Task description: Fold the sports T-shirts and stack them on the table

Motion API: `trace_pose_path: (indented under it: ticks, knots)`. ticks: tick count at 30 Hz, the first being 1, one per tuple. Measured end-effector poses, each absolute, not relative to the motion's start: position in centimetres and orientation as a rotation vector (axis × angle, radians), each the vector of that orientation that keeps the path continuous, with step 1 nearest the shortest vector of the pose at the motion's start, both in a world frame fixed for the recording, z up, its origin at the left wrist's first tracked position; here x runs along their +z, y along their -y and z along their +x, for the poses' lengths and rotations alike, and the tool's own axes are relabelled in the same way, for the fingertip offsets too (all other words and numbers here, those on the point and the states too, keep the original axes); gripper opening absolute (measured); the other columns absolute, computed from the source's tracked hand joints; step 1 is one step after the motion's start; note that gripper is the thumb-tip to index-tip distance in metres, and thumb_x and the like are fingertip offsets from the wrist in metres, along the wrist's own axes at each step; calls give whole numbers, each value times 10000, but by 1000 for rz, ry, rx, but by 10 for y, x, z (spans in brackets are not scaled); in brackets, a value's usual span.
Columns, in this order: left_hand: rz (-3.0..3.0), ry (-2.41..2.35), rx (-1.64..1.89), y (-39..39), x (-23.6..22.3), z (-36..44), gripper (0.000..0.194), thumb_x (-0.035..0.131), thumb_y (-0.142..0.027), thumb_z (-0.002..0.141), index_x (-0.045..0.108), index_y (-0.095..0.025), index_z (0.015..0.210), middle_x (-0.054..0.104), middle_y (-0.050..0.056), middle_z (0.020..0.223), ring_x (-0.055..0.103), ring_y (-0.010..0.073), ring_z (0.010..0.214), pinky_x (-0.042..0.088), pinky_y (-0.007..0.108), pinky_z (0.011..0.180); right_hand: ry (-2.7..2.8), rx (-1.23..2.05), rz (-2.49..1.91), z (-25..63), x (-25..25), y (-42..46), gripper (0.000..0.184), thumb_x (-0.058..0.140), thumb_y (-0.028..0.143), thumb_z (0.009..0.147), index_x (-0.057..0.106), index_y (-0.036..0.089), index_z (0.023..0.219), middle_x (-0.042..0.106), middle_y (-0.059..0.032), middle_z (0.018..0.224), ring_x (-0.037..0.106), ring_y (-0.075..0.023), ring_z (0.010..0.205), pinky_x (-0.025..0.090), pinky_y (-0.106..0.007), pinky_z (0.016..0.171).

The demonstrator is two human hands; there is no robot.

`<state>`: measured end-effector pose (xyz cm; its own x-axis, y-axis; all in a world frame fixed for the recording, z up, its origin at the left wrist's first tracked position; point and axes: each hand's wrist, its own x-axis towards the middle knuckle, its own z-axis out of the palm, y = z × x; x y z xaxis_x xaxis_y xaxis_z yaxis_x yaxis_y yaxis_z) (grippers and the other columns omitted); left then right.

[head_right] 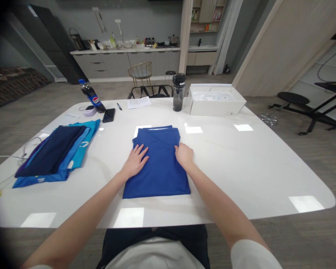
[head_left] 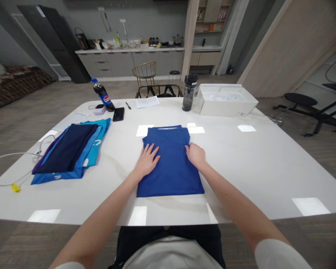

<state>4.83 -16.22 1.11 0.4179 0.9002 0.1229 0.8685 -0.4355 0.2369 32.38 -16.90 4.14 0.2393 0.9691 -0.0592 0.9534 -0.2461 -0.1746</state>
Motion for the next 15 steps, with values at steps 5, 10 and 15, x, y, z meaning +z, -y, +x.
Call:
trace_pose_path:
  ticks: [5, 10, 15]
  knots:
    - [2549, -1413, 413, 165, 18, 129, 589, 319, -514, 1063, 450, -206, 1548, 321, 132, 1670, 246, 346, 1559, 254, 618, 1239, 1737, 175, -2431, 412, 40, 183, 403, 389, 448, 1066, 674, 164, 1089, 747, -174, 1058, 713, -277, 977, 492, -350, 831]
    - [2610, -1100, 470, 173, 17, 243, 503, 406, -440, 1051, 516, -217, 1488, 362, 147, 1647, 306, 340, 1537, 264, 646, 1226, 1502, 173, -2557, 528, 40, 200, 407, 415, 480, 1052, 686, 178, 1076, 746, -159, 1071, 698, -266, 975, 488, -341, 816]
    - [2621, -869, 437, 190, 17, 367, 521, 410, -431, 1046, 510, -178, 1491, 373, 172, 1636, 274, 341, 1548, 194, 669, 1241, 1222, 86, -2721, 636, 50, 213, 392, 414, 434, 1050, 655, 169, 1209, 700, -179, 1213, 651, -287, 1081, 472, -404, 911]
